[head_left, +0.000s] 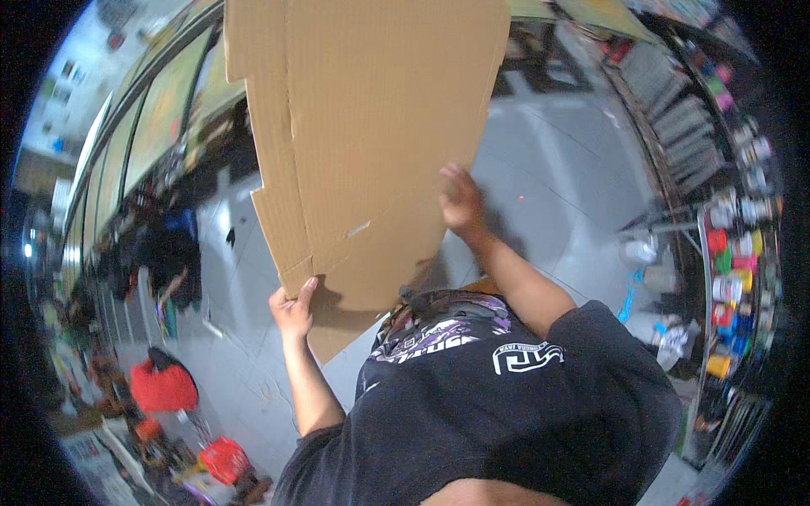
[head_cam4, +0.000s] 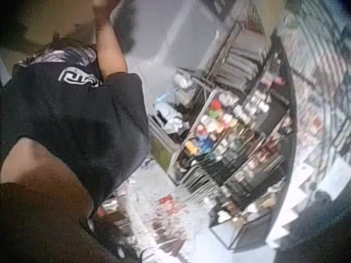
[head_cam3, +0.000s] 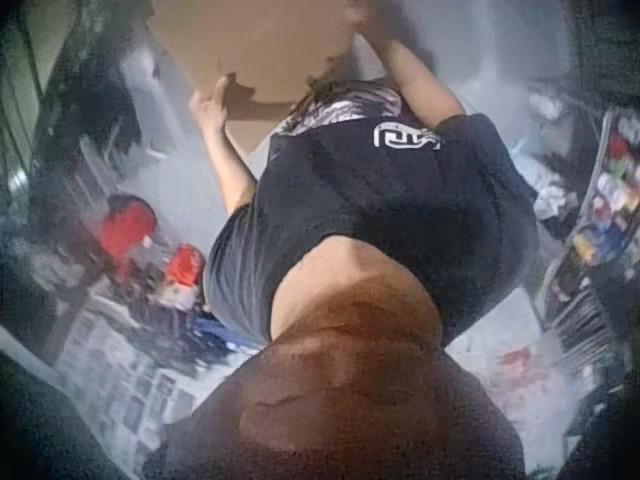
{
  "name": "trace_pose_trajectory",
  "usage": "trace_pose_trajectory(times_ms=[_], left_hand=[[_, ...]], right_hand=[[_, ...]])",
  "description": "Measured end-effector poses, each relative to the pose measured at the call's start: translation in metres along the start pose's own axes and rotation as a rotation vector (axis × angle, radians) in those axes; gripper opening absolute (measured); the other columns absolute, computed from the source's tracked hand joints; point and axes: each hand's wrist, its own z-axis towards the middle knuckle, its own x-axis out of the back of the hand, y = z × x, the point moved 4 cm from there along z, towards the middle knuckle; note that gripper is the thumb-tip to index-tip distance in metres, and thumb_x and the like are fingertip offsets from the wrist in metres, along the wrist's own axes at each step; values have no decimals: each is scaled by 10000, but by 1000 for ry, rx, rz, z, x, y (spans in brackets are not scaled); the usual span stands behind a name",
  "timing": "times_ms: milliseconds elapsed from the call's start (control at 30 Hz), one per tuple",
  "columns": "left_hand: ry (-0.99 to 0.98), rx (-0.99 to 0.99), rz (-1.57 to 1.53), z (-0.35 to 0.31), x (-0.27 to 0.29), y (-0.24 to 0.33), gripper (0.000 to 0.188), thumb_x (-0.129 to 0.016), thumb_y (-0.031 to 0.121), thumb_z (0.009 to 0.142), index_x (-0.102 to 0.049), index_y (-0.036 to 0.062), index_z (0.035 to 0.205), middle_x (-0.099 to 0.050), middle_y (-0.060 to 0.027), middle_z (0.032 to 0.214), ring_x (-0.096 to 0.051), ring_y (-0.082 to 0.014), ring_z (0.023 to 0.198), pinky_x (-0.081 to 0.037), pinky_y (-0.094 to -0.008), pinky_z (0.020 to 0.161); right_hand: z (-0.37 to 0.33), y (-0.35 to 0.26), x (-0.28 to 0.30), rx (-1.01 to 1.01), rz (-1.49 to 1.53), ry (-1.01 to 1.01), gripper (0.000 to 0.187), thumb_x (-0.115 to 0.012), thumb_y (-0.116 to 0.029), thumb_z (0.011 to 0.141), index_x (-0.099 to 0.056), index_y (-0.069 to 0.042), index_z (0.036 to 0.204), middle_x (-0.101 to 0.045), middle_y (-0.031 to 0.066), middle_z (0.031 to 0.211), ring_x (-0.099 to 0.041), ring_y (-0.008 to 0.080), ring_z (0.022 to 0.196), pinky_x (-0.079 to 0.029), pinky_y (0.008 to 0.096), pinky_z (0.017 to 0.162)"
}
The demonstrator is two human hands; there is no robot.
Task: The person assembles flat-packed cardboard boxes by folding and interlocking the flaps, then stacks the finished boxes. The person repeats this process for multiple boxes, handling each one individually and placing the completed units into a growing stack.
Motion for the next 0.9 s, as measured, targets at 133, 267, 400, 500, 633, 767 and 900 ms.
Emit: trace_pose_trajectory(times_ms=[133, 267, 400, 500, 633, 767, 900], left_hand=[[-134, -130, -15, 18, -104, 40, 91, -631, 38, 764, -643, -24, 829, -640, -50, 791, -567, -100, 725, -452, -248, 665], [-312, -210, -17, 50, -153, 78, 111, -642, 61, 765, -637, -24, 837, -635, -49, 802, -560, -105, 731, -447, -252, 676], [-434, -273, -83, 62, -258, 100, 122, -640, 73, 768, -633, -17, 850, -634, -48, 814, -567, -117, 741, -450, -260, 687], [-502, -340, -106, 81, -309, 122, 144, -648, 96, 769, -639, -13, 864, -635, -42, 812, -561, -112, 746, -446, -260, 690], [-603, -307, -154, 88, -383, 148, 137, -648, 93, 765, -639, -8, 857, -637, -44, 812, -563, -106, 734, -448, -256, 676], [-639, -273, -174, 97, -468, 164, 126, -650, 107, 766, -645, 6, 843, -634, -34, 778, -561, -101, 685, -450, -248, 634], [-575, -221, -198, 98, -581, 170, 127, -651, 140, 771, -642, 15, 793, -601, 0, 682, -531, -78, 589, -425, -240, 526]], right_hand=[[-1, 39, 80, -217, -153, -17, 401, -547, -5, 710, -530, -72, 1105, -441, 115, 1248, -434, 266, 1137, -441, 335, 813], [11, 52, 134, -111, -171, 188, 366, -541, 9, 687, -544, -68, 1044, -411, 115, 1277, -423, 277, 1137, -415, 353, 843], [42, 96, 244, 190, -472, 303, 356, -533, 34, 612, -543, -66, 954, -435, 114, 1252, -453, 302, 1067, -396, 372, 857], [69, 95, 301, 281, -606, 189, 393, -518, 43, 572, -536, -83, 944, -456, 99, 1229, -469, 317, 1009, -410, 393, 827], [96, 140, 365, 117, -779, 230, 395, -498, 49, 596, -539, -98, 960, -459, 87, 1231, -478, 313, 997, -415, 402, 824], [129, 183, 419, 58, -737, 197, 427, -503, 47, 618, -545, -106, 1014, -453, 105, 1233, -471, 314, 1017, -408, 386, 858], [173, 231, 462, -14, -795, 251, 476, -523, 14, 695, -490, -108, 1154, -407, 123, 1271, -418, 284, 1131, -377, 345, 916]])
